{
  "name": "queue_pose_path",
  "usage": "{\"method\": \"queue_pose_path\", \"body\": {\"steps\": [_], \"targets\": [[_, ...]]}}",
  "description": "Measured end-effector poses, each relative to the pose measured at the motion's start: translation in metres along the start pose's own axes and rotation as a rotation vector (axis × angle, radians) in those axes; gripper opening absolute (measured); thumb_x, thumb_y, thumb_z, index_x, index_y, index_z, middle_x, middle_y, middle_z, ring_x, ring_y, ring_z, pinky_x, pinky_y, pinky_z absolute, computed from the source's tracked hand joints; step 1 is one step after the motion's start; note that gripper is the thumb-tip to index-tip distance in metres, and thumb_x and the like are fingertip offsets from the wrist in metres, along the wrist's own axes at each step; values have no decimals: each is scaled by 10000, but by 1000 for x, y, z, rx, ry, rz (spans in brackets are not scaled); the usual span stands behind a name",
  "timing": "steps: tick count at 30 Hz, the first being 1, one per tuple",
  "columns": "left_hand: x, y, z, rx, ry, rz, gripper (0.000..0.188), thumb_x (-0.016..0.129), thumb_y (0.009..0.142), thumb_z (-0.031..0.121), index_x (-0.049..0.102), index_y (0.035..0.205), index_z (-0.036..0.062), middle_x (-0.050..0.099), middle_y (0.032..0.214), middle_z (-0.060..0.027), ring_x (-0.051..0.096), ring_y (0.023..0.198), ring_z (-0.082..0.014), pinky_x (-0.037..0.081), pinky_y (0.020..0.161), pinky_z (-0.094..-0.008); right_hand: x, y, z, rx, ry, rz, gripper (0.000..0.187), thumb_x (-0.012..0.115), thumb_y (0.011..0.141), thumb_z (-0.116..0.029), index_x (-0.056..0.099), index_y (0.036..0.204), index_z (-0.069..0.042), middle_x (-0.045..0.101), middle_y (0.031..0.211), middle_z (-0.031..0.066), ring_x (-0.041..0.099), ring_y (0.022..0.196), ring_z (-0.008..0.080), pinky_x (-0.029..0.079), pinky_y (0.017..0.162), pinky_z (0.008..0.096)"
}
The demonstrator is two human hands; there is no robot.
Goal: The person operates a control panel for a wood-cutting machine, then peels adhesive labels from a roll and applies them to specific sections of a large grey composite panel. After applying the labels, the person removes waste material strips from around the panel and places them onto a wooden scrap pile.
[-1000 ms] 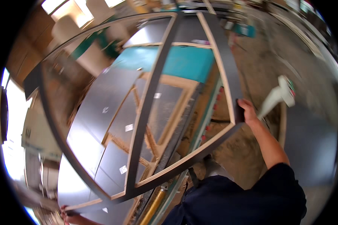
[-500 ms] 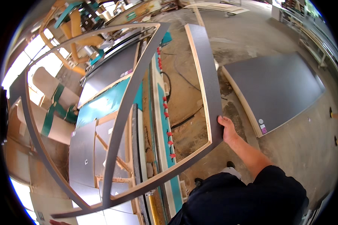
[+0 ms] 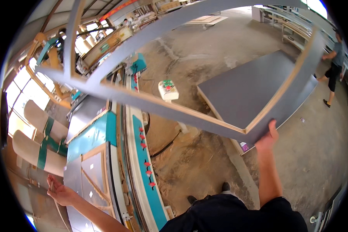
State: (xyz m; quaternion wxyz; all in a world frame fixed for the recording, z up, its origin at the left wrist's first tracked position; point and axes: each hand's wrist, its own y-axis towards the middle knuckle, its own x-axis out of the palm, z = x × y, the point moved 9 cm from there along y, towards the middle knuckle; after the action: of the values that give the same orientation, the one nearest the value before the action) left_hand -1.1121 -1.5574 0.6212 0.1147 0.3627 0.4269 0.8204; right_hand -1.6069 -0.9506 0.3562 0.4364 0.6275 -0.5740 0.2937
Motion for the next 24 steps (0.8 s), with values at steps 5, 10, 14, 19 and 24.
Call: {"method": "queue_pose_path", "body": {"steps": [5, 10, 14, 19, 24], "targets": [[79, -43, -59, -101, -160, 22, 306, 392, 957, 231, 582, 999, -5, 562, 1137, -255, 511, 1138, -354, 402, 1005, -414, -4, 25, -118, -138, -173, -215, 567, 561, 872, -389, 440, 1255, 11, 503, 1220, 106, 517, 1075, 261, 425, 908, 411], [156, -62, -124, -129, -219, -12, 316, 387, 955, 227, 565, 1033, -22, 537, 1181, -248, 478, 1175, -351, 357, 1037, -424, -42, 48, -172, -290, -304, -45, 619, 546, 874, -392, 401, 1287, 46, 510, 1232, 142, 498, 1117, 278, 401, 942, 421], [200, -77, -180, -162, -272, 8, 332, 387, 953, 226, 558, 1080, -28, 525, 1203, -247, 468, 1185, -354, 345, 1044, -426, -54, 74, -182, -439, -364, 175, 565, 525, 877, -315, 403, 1281, 60, 509, 1230, 165, 504, 1112, 287, 409, 934, 411], [236, -87, -255, -141, -271, 53, 341, 375, 955, 211, 565, 1101, -33, 483, 1258, -264, 448, 1210, -360, 324, 1059, -430, -19, 142, -157, -486, -578, 243, 519, 511, 858, -253, 424, 1255, 70, 513, 1215, 183, 521, 1074, 298, 432, 905, 404], [278, -71, -333, -48, -289, 121, 324, 378, 956, 188, 561, 1107, -33, 411, 1316, -272, 364, 1262, -395, 281, 1088, -446, 1, 245, -77, -410, -497, 228, 518, 548, 818, -239, 471, 1213, 88, 542, 1177, 177, 543, 1033, 269, 445, 882, 379]]}}
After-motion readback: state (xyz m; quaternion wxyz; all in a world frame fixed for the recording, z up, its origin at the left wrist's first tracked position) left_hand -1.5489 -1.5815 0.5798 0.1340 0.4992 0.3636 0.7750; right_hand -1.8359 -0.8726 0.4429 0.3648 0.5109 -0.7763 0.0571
